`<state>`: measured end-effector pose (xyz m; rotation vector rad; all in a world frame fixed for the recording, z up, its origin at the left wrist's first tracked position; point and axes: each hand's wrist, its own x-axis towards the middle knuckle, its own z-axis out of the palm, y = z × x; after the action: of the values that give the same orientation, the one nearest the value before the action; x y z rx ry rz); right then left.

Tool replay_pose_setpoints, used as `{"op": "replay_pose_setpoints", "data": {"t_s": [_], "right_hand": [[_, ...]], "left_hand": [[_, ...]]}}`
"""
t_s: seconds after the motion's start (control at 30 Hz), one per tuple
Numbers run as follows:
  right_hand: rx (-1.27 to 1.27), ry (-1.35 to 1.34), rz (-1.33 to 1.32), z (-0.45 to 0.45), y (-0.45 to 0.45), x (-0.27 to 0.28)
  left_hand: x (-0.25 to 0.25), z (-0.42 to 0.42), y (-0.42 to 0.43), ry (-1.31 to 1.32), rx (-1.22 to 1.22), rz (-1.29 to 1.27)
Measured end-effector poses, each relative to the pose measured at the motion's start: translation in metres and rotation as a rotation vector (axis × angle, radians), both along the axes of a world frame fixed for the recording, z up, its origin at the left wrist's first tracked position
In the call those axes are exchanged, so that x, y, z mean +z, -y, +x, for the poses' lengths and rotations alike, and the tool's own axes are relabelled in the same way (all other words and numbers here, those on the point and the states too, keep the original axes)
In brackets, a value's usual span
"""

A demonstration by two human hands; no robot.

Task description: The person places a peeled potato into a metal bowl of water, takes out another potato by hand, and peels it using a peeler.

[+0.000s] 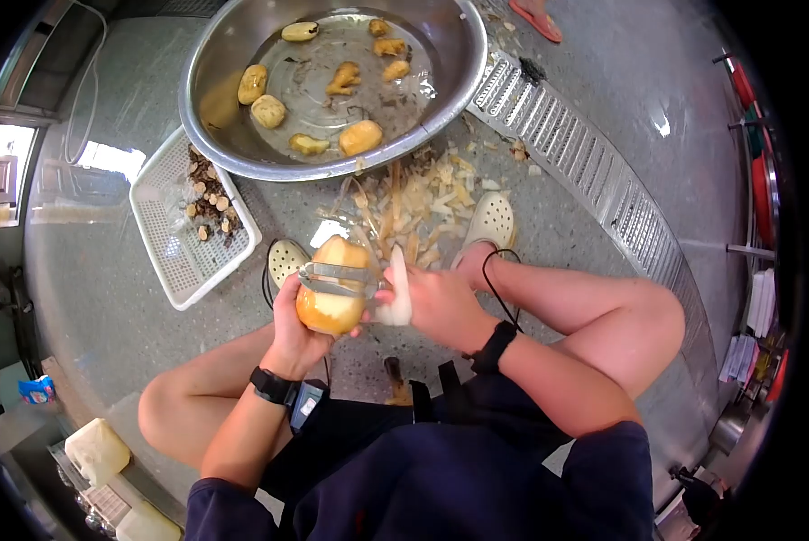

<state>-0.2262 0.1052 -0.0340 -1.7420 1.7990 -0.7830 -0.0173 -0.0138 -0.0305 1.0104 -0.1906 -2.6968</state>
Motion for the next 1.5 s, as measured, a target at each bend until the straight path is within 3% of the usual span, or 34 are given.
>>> {"op": "replay_pose_setpoints", "data": {"t_s": [0.33,0.53,0.7,0.9,1.0,1.13,1.17,1.23,1.3,1.37,1.47,1.5], "right_hand": [[0.105,-0.137,-0.054,-0.005,0.001,-0.029],[0.05,-0.127,0.165,-0.009,0.003,-0.021],[0.057,-0.178,0.067,-0.007,-0.002,-0.036],[0.038,-0.164,0.22,0.005,-0.001,-0.026],[0.051,-0.125,0.197,-0.004,0.001,-0.018],[0.005,-0.296,0.227,-0.04,0.015,-0.032],[-0.032,0.147,0.183,-0.029,0.009,-0.034],[-0.531,1.355,0.257,-0.003,-0.017,-0.153],[-0.463,0.796,0.056,-0.002,-0.014,-0.171],[-0.264,-0.054,0.077,-0.002,-0.007,-0.087],[-0.259,0.029,0.475,-0.011,-0.013,-0.094],[-0.245,0.014,0.508,-0.01,-0.015,-0.091]], "left_hand": [[-0.014,0.007,-0.005,0.022,-0.003,0.071],[-0.012,0.008,-0.005,0.049,-0.051,0.059],[-0.02,0.015,-0.01,-0.016,-0.04,0.117],[-0.011,-0.001,-0.024,0.155,0.055,-0.102],[-0.015,0.014,-0.012,-0.051,-0.097,0.022],[-0.008,0.013,-0.046,0.049,0.125,-0.004],[-0.014,0.01,-0.037,-0.08,-0.074,-0.114],[-0.021,0.009,-0.026,-0.016,-0.089,-0.036],[-0.021,-0.01,-0.012,0.074,-0.061,-0.009],[-0.007,-0.032,-0.031,0.208,-0.016,0.048],[-0.06,-0.021,-0.024,0.271,-0.381,-0.098],[-0.064,-0.019,-0.019,0.445,-0.413,-0.164]]}}
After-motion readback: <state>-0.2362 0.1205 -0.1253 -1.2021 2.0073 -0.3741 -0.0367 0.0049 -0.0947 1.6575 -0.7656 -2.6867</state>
